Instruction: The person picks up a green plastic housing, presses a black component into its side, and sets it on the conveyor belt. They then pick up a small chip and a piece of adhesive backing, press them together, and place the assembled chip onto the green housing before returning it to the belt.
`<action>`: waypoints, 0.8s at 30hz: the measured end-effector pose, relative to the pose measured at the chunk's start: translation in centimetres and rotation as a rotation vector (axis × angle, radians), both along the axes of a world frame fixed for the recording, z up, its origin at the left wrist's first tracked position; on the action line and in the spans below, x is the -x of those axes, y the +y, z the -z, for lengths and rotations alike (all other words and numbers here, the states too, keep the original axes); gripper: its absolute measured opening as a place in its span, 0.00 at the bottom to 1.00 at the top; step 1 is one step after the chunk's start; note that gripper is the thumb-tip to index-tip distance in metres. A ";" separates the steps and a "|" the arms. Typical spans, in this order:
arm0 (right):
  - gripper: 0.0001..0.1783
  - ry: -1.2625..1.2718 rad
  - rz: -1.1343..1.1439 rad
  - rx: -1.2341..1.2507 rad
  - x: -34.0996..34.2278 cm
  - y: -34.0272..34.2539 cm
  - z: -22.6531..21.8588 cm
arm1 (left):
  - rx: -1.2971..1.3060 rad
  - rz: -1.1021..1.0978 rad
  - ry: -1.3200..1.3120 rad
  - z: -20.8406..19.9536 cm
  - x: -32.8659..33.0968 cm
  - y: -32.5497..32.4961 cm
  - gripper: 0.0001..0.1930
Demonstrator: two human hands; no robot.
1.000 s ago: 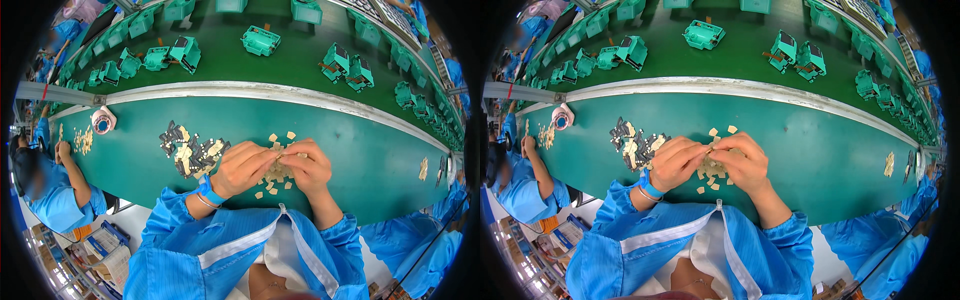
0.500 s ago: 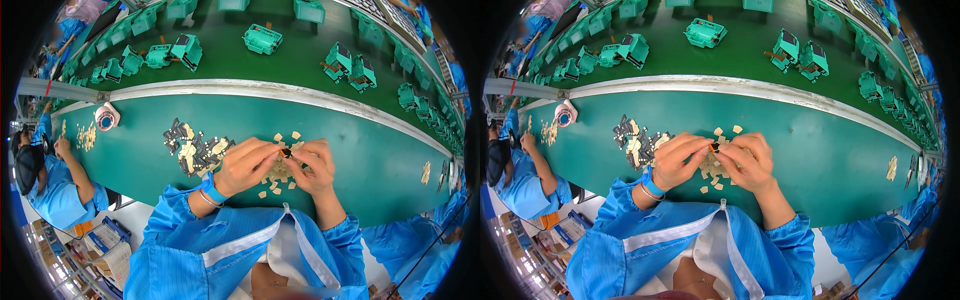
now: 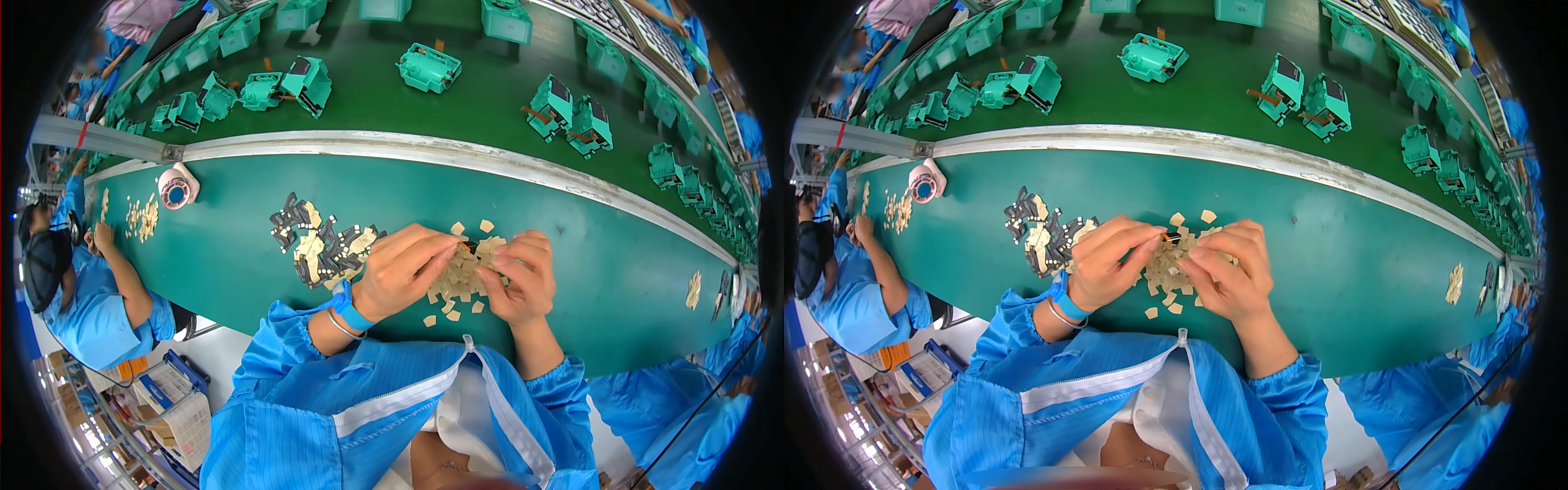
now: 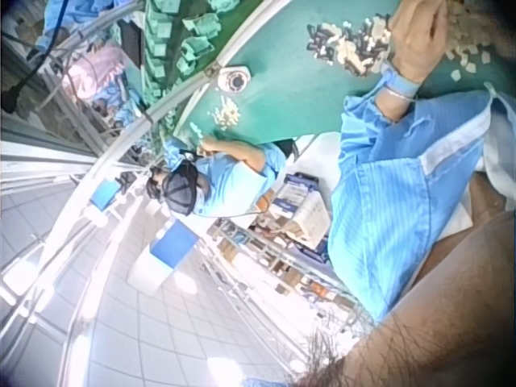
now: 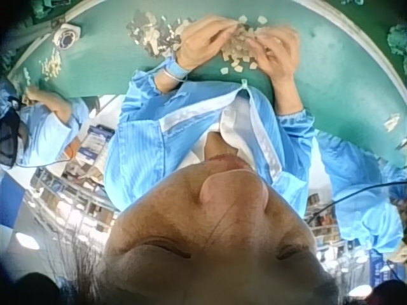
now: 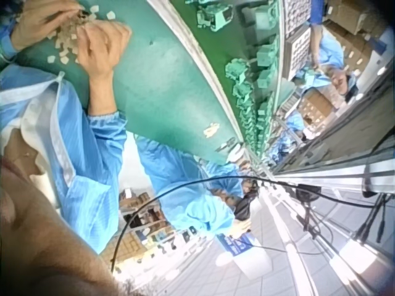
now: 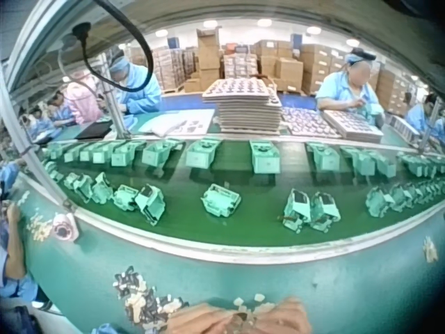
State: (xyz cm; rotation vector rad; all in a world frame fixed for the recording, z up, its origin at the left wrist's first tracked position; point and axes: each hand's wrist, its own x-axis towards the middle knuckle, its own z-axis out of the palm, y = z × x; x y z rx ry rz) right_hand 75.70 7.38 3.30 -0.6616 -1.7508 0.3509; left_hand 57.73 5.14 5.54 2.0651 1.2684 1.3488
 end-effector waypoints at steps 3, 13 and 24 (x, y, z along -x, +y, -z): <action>0.17 -0.028 0.035 0.011 0.1 0.2 0.0 | -0.008 0.013 -0.008 0.1 -0.1 -0.1 0.08; 0.17 -0.227 0.089 -0.154 -0.1 0.2 -0.2 | 0.361 0.056 -0.196 -0.2 -0.3 -0.8 0.06; 0.18 -0.279 0.048 -0.172 -0.3 0.3 -0.8 | 0.898 0.243 -0.752 -0.5 0.2 -0.7 0.09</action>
